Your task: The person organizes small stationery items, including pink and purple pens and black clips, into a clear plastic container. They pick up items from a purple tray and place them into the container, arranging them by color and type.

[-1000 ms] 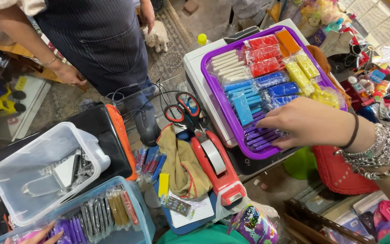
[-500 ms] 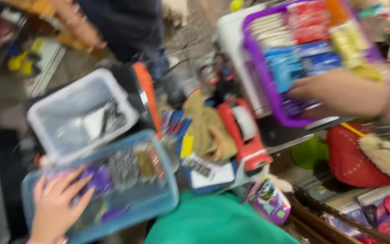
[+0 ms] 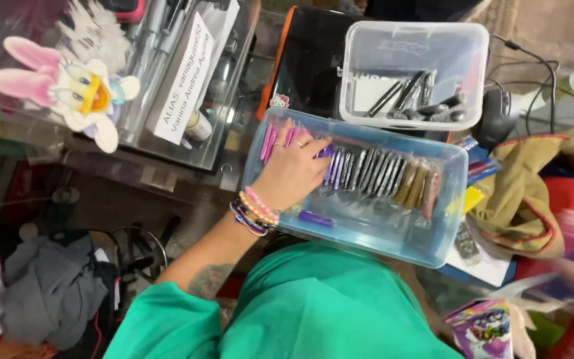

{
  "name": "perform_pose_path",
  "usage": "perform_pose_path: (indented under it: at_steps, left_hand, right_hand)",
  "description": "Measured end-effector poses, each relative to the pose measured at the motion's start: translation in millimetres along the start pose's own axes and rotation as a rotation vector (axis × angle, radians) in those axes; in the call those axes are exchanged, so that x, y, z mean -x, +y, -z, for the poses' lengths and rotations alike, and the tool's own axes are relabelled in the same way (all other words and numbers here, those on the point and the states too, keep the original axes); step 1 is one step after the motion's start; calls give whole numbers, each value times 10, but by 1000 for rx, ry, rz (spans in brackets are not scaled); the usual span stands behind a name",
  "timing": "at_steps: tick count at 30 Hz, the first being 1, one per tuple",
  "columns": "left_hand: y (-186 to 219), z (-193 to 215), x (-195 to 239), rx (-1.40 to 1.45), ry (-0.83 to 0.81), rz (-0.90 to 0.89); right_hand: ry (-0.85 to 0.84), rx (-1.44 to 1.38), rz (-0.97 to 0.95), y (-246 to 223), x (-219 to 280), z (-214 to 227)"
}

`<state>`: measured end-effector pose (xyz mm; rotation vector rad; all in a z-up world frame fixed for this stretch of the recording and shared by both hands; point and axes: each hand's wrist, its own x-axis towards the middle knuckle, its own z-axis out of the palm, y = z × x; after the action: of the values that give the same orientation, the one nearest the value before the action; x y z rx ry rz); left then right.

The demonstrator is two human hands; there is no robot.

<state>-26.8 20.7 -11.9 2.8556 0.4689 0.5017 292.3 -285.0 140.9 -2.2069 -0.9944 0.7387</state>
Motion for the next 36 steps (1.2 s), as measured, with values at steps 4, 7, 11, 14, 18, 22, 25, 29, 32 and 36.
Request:
perform_pose_path:
  at_steps: [4, 7, 11, 14, 18, 22, 25, 29, 32, 36]
  left_hand:
    - [80, -18, 34, -101, 64, -28]
    - [183, 57, 13, -84, 19, 34]
    - [152, 25, 28, -45, 46, 82]
    - [140, -42, 83, 21, 83, 91]
    - [133, -48, 71, 0, 127, 60]
    - [124, -35, 51, 47, 54, -36]
    - [99, -176, 12, 128, -12, -287]
    - [188, 278, -48, 108, -100, -355]
    - [222, 386, -115, 224, -185, -349]
    - [206, 311, -105, -113, -166, -377]
  right_hand:
    - [-194, 233, 89, -1665, -92, -1185]
    - [-145, 396, 122, -1300, -752, -2037]
    - [-68, 511, 33, -977, -1157, -2529]
    - [-19, 507, 67, -836, -1209, -2602]
    - [-32, 422, 217, -800, -1206, -2620]
    - [-61, 549, 211, -520, -1232, -2722]
    - [68, 556, 348, -217, -1472, -2917]
    - [127, 458, 325, -452, -1137, -2728]
    - [82, 297, 442, -726, -693, -2237]
    - [180, 62, 468, -821, 130, -1083]
